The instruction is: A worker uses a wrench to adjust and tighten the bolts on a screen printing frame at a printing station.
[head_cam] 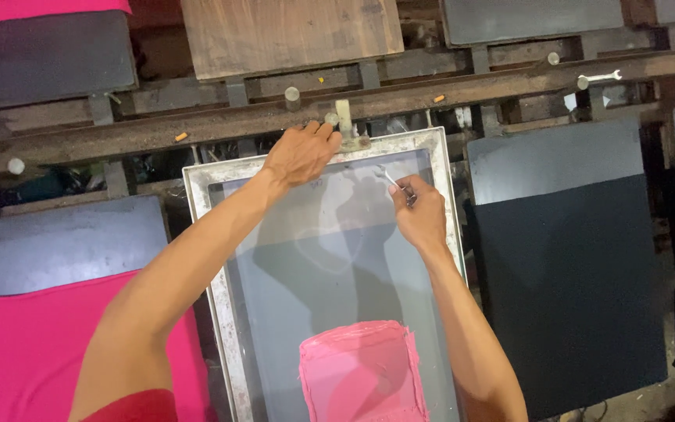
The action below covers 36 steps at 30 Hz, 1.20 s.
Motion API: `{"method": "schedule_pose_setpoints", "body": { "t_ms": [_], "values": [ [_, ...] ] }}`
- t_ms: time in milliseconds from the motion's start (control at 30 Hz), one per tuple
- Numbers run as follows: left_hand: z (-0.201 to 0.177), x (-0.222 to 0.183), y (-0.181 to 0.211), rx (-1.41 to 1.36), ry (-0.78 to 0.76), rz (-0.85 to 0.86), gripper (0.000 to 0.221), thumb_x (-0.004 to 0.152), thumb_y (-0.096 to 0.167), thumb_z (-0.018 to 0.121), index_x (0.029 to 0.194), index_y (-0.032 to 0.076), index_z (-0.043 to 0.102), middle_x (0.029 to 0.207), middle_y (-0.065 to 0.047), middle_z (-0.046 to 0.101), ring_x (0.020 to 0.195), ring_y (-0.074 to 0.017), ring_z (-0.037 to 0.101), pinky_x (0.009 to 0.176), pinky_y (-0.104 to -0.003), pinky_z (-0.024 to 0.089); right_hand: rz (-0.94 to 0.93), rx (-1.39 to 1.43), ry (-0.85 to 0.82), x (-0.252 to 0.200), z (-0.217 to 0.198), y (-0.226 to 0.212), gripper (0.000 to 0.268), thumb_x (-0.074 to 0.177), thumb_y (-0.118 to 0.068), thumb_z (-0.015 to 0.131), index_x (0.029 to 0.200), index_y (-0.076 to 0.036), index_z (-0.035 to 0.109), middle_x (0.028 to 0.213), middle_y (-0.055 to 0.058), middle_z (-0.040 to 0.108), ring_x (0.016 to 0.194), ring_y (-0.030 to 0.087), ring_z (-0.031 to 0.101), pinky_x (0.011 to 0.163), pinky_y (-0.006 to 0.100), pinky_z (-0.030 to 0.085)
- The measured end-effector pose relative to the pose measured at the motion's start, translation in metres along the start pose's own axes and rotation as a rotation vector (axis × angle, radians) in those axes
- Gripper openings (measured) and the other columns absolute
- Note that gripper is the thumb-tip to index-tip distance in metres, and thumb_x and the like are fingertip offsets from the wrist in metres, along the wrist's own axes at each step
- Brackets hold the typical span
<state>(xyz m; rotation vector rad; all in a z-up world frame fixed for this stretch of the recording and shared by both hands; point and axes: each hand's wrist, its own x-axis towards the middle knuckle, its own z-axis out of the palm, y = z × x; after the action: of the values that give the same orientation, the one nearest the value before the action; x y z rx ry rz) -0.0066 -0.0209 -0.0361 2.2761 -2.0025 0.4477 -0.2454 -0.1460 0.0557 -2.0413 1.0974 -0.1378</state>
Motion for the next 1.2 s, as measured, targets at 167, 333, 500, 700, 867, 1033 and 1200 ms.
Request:
{"method": "schedule_pose_setpoints", "body": {
  "t_ms": [167, 333, 500, 700, 867, 1033, 1200],
  "values": [
    [-0.017, 0.005, 0.006, 0.087, 0.083, 0.013, 0.01, 0.091, 0.021, 0.064, 0.089, 0.016, 0.055, 0.083, -0.003, 0.052, 0.082, -0.0225, 0.061, 0.072, -0.034, 0.052, -0.003, 0.036, -0.026, -0.008, -0.001, 0.0, 0.018, 0.097, -0.021, 0.067, 0.103, -0.007, 0.077, 0.08, 0.011, 0.074, 0.068, 0.023, 0.065, 0.064, 0.035, 0.051],
    [-0.038, 0.008, 0.009, 0.173, 0.123, 0.086, 0.016, 0.094, 0.023, 0.062, 0.084, 0.016, 0.052, 0.083, -0.001, 0.047, 0.081, -0.0199, 0.056, 0.074, -0.03, 0.049, 0.005, 0.053, -0.05, -0.013, 0.0, -0.006, 0.018, 0.097, -0.018, 0.066, 0.103, -0.004, 0.076, 0.08, 0.014, 0.073, 0.067, 0.026, 0.065, 0.063, 0.037, 0.049],
    [-0.03, 0.006, 0.012, 0.14, 0.145, 0.012, 0.014, 0.096, 0.021, 0.059, 0.085, 0.016, 0.052, 0.084, 0.0, 0.047, 0.082, -0.0183, 0.058, 0.071, -0.027, 0.049, 0.02, 0.07, -0.062, -0.012, 0.002, -0.008, 0.018, 0.097, -0.017, 0.065, 0.104, -0.005, 0.076, 0.08, 0.014, 0.073, 0.068, 0.026, 0.066, 0.063, 0.037, 0.05],
    [-0.03, -0.003, 0.008, -0.1, 0.156, -0.087, 0.011, 0.102, 0.019, 0.057, 0.093, 0.012, 0.056, 0.09, -0.003, 0.05, 0.084, -0.0229, 0.062, 0.072, -0.031, 0.052, 0.009, 0.201, -0.113, -0.004, 0.023, -0.004, 0.024, 0.098, -0.01, 0.055, 0.112, -0.001, 0.073, 0.081, 0.016, 0.071, 0.065, 0.023, 0.065, 0.061, 0.036, 0.051],
    [-0.018, -0.005, 0.007, -0.254, 0.173, -0.108, 0.018, 0.107, 0.026, 0.054, 0.096, 0.012, 0.058, 0.093, -0.003, 0.051, 0.085, -0.0243, 0.063, 0.074, -0.032, 0.052, 0.002, 0.269, -0.152, -0.002, 0.038, -0.008, 0.025, 0.1, -0.009, 0.054, 0.116, 0.003, 0.069, 0.077, 0.015, 0.067, 0.064, 0.024, 0.065, 0.06, 0.037, 0.05],
    [-0.022, -0.007, 0.011, -0.406, 0.215, -0.182, 0.017, 0.108, 0.024, 0.055, 0.097, 0.011, 0.054, 0.091, -0.003, 0.049, 0.077, -0.0248, 0.061, 0.067, -0.032, 0.053, 0.108, 0.389, 0.024, 0.021, 0.049, 0.021, 0.028, 0.096, -0.01, 0.055, 0.118, -0.001, 0.071, 0.082, 0.017, 0.068, 0.068, 0.026, 0.066, 0.059, 0.038, 0.051],
    [-0.025, -0.008, 0.009, -0.493, 0.26, -0.177, 0.017, 0.108, 0.023, 0.056, 0.098, 0.01, 0.053, 0.091, -0.005, 0.049, 0.078, -0.0289, 0.06, 0.067, -0.036, 0.053, 0.096, 0.54, 0.542, 0.017, 0.04, -0.046, 0.023, 0.102, -0.006, 0.047, 0.114, 0.005, 0.063, 0.086, 0.018, 0.059, 0.076, 0.029, 0.06, 0.067, 0.034, 0.048]
  ]
}}
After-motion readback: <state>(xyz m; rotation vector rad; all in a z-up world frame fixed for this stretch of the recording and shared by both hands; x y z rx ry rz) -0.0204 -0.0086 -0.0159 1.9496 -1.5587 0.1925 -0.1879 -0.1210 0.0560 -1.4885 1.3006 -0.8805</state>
